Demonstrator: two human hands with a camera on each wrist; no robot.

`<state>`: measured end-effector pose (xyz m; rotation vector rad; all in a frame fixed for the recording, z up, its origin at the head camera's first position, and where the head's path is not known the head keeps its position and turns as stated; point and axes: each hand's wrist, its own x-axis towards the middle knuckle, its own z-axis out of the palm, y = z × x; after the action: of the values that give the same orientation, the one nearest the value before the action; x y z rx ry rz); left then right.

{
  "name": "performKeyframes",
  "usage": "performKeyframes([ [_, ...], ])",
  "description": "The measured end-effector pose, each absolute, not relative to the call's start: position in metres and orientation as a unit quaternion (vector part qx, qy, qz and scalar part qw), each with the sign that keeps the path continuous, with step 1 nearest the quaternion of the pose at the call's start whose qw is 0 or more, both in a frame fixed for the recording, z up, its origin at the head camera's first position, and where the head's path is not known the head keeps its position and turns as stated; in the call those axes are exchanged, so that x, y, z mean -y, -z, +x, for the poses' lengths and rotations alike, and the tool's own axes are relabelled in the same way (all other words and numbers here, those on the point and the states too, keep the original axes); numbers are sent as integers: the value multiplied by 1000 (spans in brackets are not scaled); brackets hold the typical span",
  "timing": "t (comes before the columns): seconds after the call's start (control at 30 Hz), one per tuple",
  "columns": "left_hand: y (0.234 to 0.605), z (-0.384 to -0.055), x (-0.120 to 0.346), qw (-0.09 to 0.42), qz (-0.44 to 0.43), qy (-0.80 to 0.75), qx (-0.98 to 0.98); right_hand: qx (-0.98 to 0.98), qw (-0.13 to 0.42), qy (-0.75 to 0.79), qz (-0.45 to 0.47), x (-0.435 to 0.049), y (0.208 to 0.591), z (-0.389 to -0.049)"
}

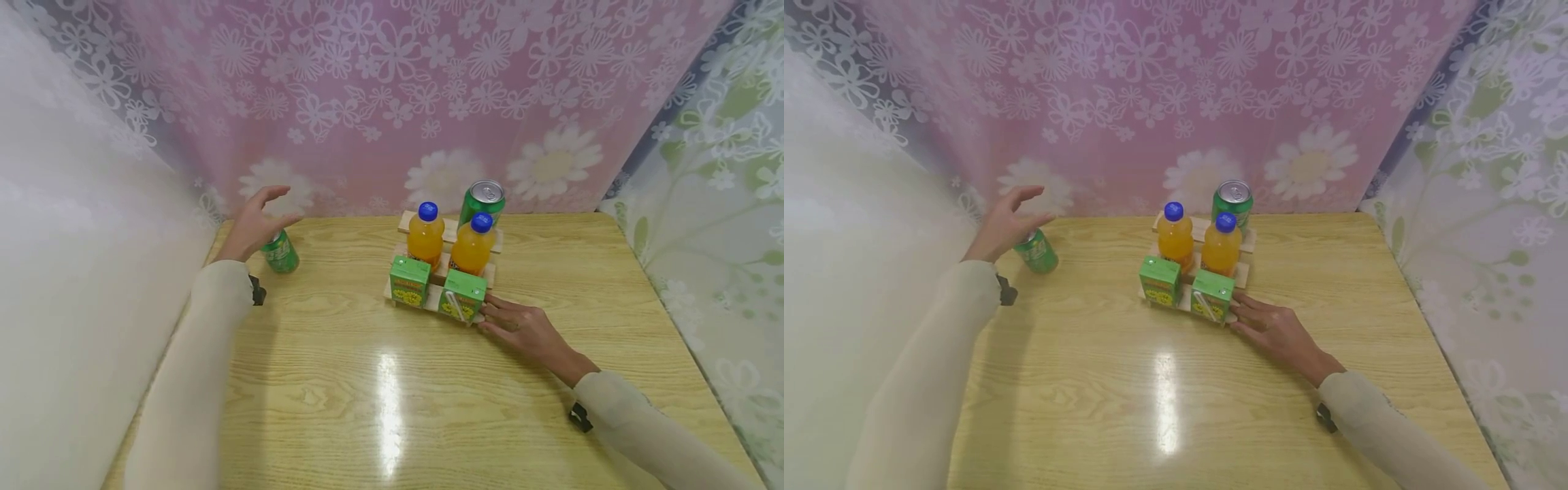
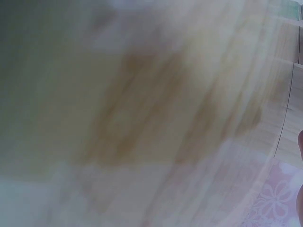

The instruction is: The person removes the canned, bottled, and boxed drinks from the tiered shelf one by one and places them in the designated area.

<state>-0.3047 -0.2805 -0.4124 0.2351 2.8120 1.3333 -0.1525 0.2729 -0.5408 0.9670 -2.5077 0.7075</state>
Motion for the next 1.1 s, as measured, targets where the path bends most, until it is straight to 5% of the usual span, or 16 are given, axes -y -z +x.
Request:
performKeyframes([
  [1.1, 371, -345, 133, 24, 243, -427, -871, 881, 192, -254, 349, -272, 539, -153],
])
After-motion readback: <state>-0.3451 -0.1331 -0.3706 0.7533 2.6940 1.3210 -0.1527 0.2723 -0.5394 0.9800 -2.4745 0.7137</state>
